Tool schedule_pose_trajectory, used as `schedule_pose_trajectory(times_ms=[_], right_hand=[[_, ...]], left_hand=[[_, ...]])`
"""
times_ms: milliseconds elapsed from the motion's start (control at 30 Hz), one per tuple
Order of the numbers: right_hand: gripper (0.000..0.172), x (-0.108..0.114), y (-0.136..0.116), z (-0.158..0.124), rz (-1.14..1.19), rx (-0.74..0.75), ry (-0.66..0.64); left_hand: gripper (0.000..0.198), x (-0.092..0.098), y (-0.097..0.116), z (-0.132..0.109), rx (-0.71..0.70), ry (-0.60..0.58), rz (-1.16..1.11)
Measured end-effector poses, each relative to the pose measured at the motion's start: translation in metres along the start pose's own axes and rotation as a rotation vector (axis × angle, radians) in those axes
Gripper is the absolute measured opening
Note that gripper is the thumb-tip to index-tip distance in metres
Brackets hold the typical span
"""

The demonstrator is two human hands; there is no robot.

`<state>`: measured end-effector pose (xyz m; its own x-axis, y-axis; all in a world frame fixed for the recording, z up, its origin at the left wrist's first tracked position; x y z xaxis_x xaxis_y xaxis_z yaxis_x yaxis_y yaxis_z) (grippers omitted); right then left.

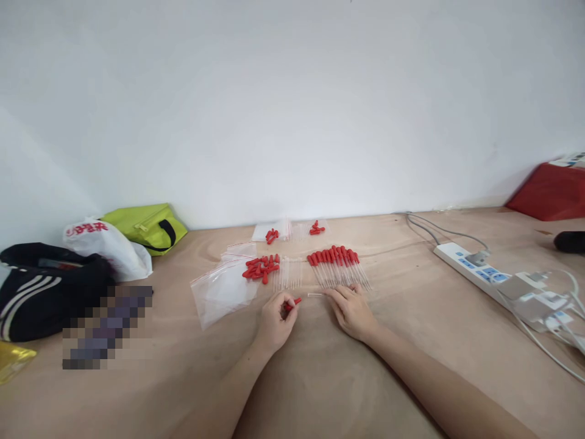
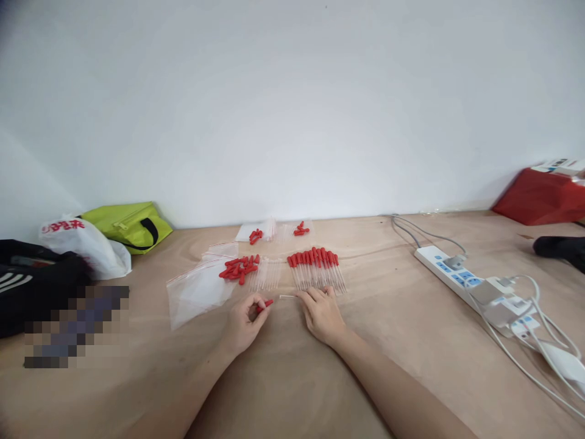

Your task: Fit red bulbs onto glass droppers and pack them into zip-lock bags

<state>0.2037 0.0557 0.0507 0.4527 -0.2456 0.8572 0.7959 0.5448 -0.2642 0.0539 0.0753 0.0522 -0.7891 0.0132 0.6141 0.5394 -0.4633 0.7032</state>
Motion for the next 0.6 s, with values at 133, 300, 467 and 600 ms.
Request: schedule_pose_trajectory(times_ms=[133, 300, 467, 600], right_hand=[[0.022, 0.0042, -0.0015, 0.0010, 0.066, -0.019, 0.030], [0.024, 0.0041, -0.0087, 0.0026, 0.119, -0.019, 0.024], [0.024, 0.0056, -0.0077, 0.0034, 0.165, -0.039, 0.021], [0.023, 0.0059, -0.0050, 0.0033, 0.175, -0.055, 0.022]], left_hand=[[0.005, -0.0014, 0.0037, 0.0011, -0.008, -0.026, 0.019], [0.000, -0.0019, 0.0043, 0.0011, -0.036, -0.044, -0.039], [0.006, -0.0070, -0.0015, -0.0005, -0.022, -0.069, -0.109], [0.015, -0.0036, 0.0030, -0.0005, -0.074, -0.039, -0.085]])
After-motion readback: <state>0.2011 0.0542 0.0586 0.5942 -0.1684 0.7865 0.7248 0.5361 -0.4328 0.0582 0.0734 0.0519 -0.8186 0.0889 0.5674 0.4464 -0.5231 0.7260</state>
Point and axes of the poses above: each hand's wrist, its own z-axis towards the middle knuckle, its own x-axis out of the back of the hand, y = z × x, the point moved 10 cm from there along z, towards the middle knuckle, and after that the axes turned 6 degrees about -y, right-handed, at the moved point
